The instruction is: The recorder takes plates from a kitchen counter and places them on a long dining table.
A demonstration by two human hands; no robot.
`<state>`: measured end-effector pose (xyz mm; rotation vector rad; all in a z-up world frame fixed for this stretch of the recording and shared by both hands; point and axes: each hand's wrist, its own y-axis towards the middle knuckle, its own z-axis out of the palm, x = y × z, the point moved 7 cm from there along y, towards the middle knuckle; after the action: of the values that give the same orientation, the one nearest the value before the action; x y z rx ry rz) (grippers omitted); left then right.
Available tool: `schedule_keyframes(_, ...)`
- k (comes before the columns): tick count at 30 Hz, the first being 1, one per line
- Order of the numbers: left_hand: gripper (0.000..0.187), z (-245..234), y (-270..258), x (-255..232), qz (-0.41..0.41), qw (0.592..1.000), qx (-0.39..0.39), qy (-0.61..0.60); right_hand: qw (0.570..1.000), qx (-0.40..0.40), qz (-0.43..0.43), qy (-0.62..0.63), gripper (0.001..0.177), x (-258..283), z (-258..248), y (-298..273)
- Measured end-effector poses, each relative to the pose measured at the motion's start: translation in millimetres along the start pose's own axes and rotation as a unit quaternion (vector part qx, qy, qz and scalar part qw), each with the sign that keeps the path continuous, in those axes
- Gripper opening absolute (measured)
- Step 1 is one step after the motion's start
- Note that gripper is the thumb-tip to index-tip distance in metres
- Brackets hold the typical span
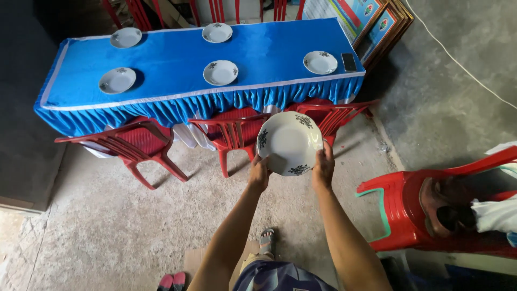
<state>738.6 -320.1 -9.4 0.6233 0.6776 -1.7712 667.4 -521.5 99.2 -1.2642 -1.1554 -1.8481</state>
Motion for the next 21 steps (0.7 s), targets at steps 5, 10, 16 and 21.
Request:
schedule_keyframes(5,0.038,5,71,-14,0.023,0.999,0.022,0.004,0.957,-0.03,-0.102,-0.27,0.052,-11,12,62)
schedule_keyframes(10,0.036,11,115,-25,0.038,0.998,0.051,0.0,0.836,0.003,-0.314,-0.451,0.056,19,64,85)
schedule_keyframes(16,0.044,33,142,-33,0.043,0.997,0.06,0.038,0.782,0.11,-0.28,-0.546,0.064,-15,100,125)
schedule_keyframes(21,0.045,49,168,-28,0.001,0.999,0.034,0.033,0.778,0.124,-0.235,-0.57,0.064,-34,110,165)
